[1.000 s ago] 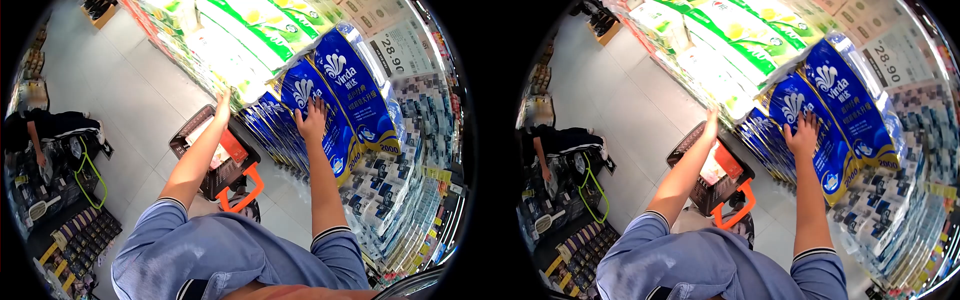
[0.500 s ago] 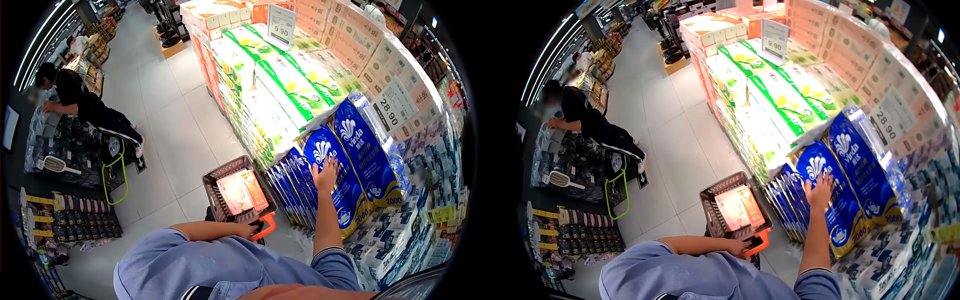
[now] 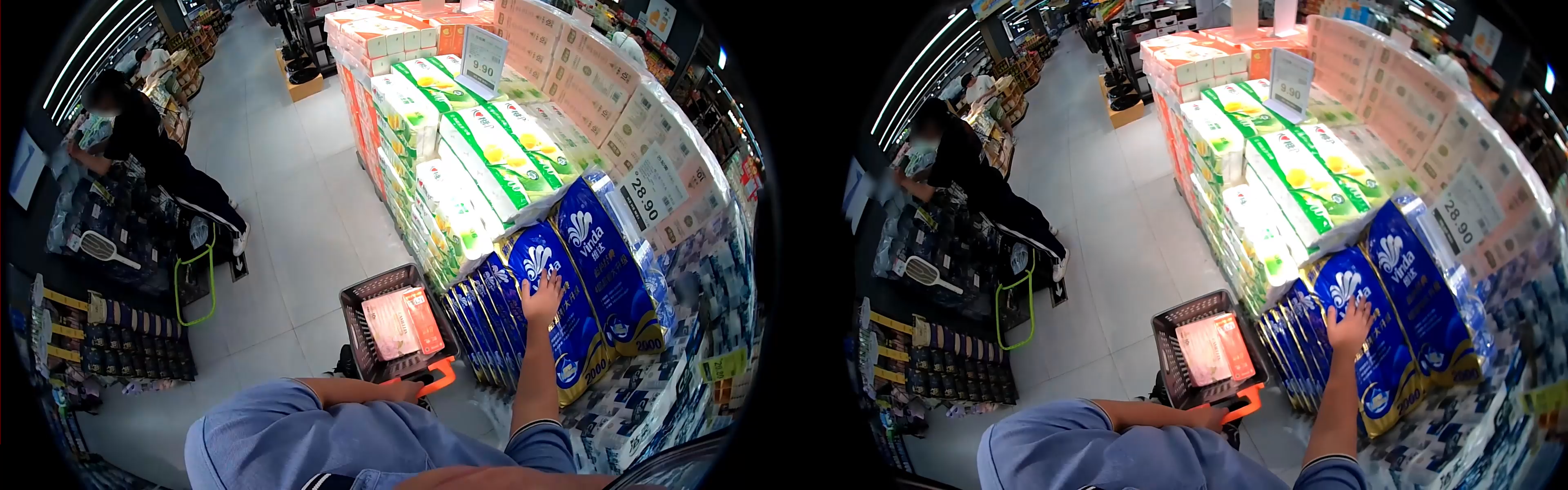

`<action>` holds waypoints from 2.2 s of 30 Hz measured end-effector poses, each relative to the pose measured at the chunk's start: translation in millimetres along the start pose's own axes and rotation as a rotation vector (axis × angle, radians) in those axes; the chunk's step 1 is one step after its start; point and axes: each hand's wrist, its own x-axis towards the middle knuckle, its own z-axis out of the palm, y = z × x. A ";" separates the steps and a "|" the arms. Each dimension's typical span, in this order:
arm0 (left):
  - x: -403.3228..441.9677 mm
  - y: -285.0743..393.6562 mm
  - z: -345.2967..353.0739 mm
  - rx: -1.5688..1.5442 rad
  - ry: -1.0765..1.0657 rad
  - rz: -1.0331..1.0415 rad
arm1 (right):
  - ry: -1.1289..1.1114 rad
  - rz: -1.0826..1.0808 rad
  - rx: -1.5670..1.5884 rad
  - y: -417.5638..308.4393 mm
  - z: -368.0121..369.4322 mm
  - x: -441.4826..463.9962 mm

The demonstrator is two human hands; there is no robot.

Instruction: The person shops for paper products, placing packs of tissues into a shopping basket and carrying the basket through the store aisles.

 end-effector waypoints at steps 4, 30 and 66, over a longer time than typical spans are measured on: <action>-30.3 22.5 -18.6 0.004 0.188 -0.083 | 0.020 0.000 0.004 -0.3 1.3 -1.7; 12.3 -75.4 -159.3 0.475 0.877 -0.082 | -0.058 -0.064 -0.093 10.4 8.8 1.8; 26.9 -113.3 -282.3 0.561 0.931 -0.092 | -0.007 -0.023 -0.054 1.3 3.0 2.7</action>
